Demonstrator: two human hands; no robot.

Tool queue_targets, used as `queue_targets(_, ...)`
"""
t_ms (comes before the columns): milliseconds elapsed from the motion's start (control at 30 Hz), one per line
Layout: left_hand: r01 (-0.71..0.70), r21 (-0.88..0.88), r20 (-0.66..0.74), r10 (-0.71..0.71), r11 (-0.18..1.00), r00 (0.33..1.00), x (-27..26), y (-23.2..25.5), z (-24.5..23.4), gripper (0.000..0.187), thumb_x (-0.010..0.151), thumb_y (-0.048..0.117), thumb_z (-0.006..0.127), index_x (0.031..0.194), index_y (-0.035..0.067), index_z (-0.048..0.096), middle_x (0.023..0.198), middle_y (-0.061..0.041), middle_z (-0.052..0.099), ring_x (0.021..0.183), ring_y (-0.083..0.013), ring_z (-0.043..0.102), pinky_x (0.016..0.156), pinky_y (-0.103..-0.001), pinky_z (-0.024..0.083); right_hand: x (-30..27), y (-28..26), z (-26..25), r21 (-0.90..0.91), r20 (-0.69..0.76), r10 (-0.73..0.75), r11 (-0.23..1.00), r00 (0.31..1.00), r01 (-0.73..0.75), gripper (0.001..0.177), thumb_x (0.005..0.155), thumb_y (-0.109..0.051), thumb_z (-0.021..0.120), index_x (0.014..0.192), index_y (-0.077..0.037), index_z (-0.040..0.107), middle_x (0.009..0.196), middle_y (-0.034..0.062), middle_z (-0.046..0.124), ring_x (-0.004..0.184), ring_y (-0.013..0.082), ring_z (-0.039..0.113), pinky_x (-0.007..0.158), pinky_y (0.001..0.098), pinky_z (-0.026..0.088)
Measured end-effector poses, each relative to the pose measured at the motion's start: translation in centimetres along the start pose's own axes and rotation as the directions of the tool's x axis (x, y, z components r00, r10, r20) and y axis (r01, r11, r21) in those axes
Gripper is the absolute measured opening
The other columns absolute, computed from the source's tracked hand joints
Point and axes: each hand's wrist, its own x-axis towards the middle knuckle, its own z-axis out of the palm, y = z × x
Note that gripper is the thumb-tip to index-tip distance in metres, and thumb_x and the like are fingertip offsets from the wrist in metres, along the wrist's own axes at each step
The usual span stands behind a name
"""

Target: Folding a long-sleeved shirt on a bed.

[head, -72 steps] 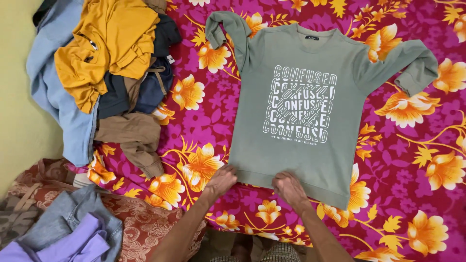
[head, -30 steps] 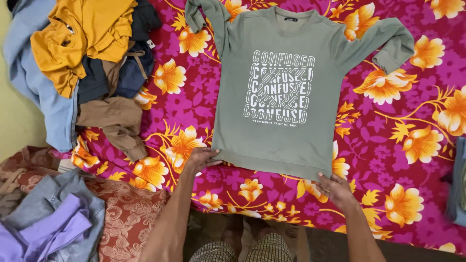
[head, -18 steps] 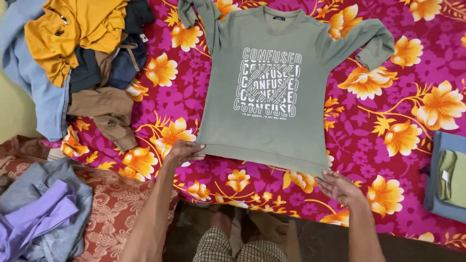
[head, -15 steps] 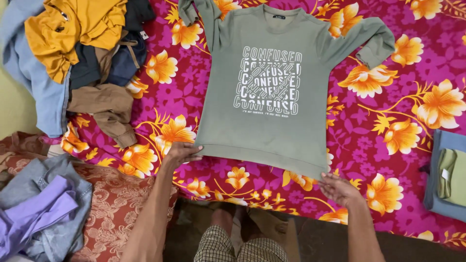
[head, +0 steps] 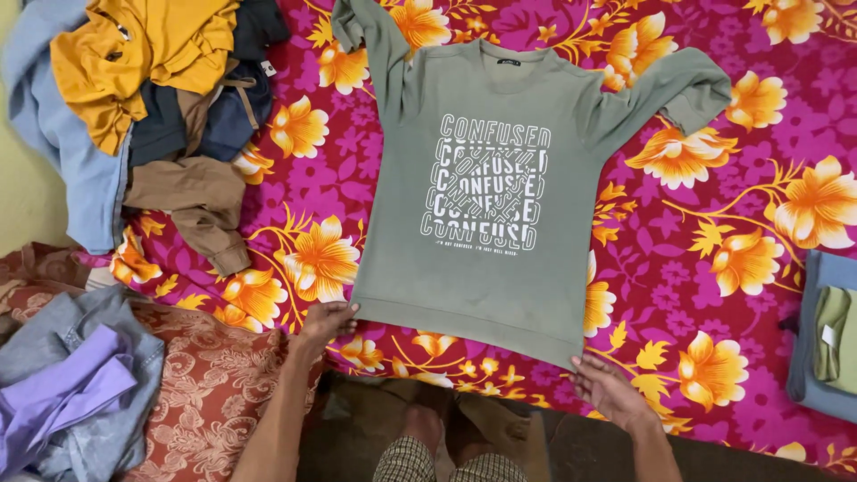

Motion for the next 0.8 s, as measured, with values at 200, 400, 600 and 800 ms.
queue_targets(200,0.046,0.389,-0.106,-0.005,0.920,0.994,1.9,-0.5,0.4,0.028,0.089,0.018,0.079,0.101,-0.006,0.073,0.083,-0.015,0.075,0.069,-0.0214,0.070,0.062,-0.034,0.059,-2.9,-4.0,4.1,-0.446,-0.202,0.096,0.877,0.975,-0.179,0.038,0.083,-0.033,0.083,0.110,-0.006,0.076,0.086,0.0026,0.073,0.073,0.0150,0.065,0.060,0.0302,0.046)
queue_targets(400,-0.050,0.915,-0.105,0.355,0.401,0.929,2.6,3.5,2.8,0.021,0.082,0.007,0.076,0.099,-0.001,0.067,0.098,-0.024,0.072,0.094,-0.0414,0.069,0.079,-0.050,0.056,5.0,-3.4,-0.3,-0.668,-0.222,-0.423,0.722,0.878,0.179,0.025,0.084,-0.021,0.078,0.100,-0.002,0.078,0.079,0.0049,0.073,0.069,0.0163,0.064,0.065,0.0334,0.050)
queue_targets(600,-0.344,0.927,0.112,0.764,0.150,0.636,5.4,5.3,8.9,0.049,0.090,0.005,0.062,0.136,-0.009,0.052,0.139,-0.036,0.052,0.126,-0.0467,0.057,0.106,-0.050,0.049,1.4,-11.3,15.2,-0.941,-0.130,-0.945,0.212,0.299,0.262,0.036,0.093,-0.021,0.071,0.119,0.003,0.069,0.119,0.0231,0.068,0.119,0.0409,0.059,0.105,0.0506,0.045)
queue_targets(800,-0.535,0.841,0.426,0.708,-0.081,0.564,4.9,5.5,19.4,0.064,0.099,0.025,0.055,0.154,-0.002,0.037,0.161,-0.026,0.034,0.152,-0.0377,0.029,0.126,-0.049,0.021,6.3,-10.1,25.7,-0.939,0.329,-0.887,-0.270,0.325,0.212,0.053,0.094,-0.010,0.059,0.146,-0.002,0.053,0.155,0.0214,0.046,0.150,0.0385,0.035,0.121,0.0550,0.030)
